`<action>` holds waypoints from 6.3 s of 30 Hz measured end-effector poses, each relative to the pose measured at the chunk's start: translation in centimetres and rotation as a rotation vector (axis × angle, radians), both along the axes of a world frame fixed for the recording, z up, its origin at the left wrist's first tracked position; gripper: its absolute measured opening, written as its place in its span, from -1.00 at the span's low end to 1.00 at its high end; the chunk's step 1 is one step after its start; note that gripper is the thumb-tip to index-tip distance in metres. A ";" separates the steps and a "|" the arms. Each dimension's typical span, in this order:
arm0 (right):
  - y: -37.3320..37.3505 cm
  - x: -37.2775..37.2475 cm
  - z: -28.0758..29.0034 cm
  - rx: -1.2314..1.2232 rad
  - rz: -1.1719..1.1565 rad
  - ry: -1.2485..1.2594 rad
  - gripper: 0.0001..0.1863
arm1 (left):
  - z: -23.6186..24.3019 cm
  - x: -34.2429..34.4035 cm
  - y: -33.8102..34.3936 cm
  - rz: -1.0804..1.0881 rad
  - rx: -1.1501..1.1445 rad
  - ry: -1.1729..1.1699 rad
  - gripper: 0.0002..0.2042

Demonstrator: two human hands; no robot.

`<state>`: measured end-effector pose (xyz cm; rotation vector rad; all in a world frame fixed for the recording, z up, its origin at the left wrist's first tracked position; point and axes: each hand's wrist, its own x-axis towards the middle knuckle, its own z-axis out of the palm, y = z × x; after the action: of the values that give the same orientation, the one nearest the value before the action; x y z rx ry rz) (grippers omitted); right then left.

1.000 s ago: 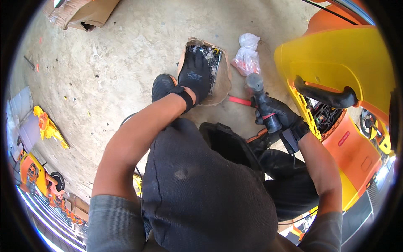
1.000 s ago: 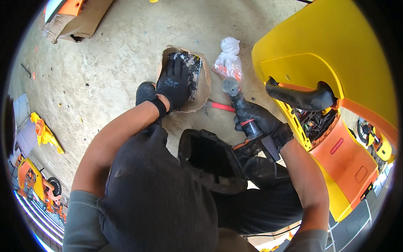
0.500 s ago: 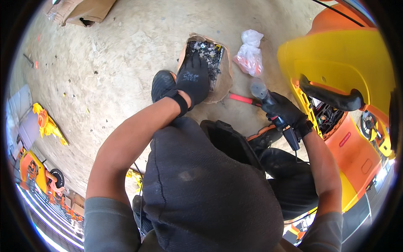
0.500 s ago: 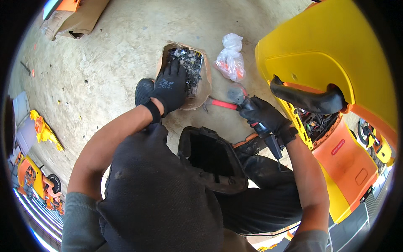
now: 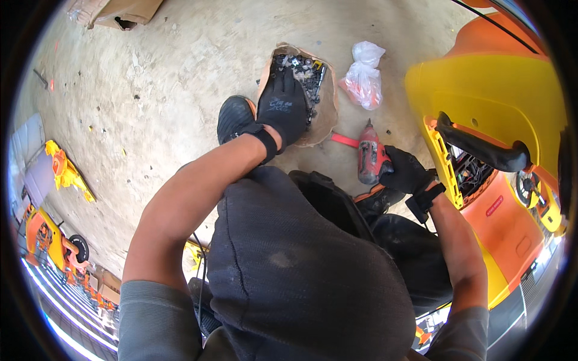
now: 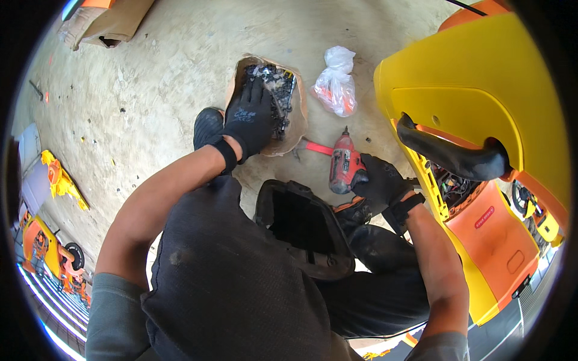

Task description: The person works on the front panel and handlebars of a yellow scooter using a power drill and a screwdriver. They remove and replace screws in the front housing and handle region while seated in front of the vehicle.

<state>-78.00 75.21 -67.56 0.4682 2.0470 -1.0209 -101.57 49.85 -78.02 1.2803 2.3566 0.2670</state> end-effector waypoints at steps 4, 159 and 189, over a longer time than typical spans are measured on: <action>-0.2 -1.1 0.5 -0.065 -0.178 -0.083 -0.40 | -1.5 0.8 0.3 -0.070 0.189 -0.120 -0.51; 0.4 -2.5 -0.1 0.125 -0.103 0.162 -0.64 | 5.0 2.0 -1.8 -0.139 -0.323 -0.247 -0.21; 0.5 -2.5 0.0 0.132 -0.078 0.172 -0.63 | 8.0 -1.4 -2.9 -0.370 -0.397 -0.873 -0.04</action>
<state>-80.46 75.75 -67.61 0.5493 2.2747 -1.0051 -102.95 46.96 -70.06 1.0704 1.3307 0.1733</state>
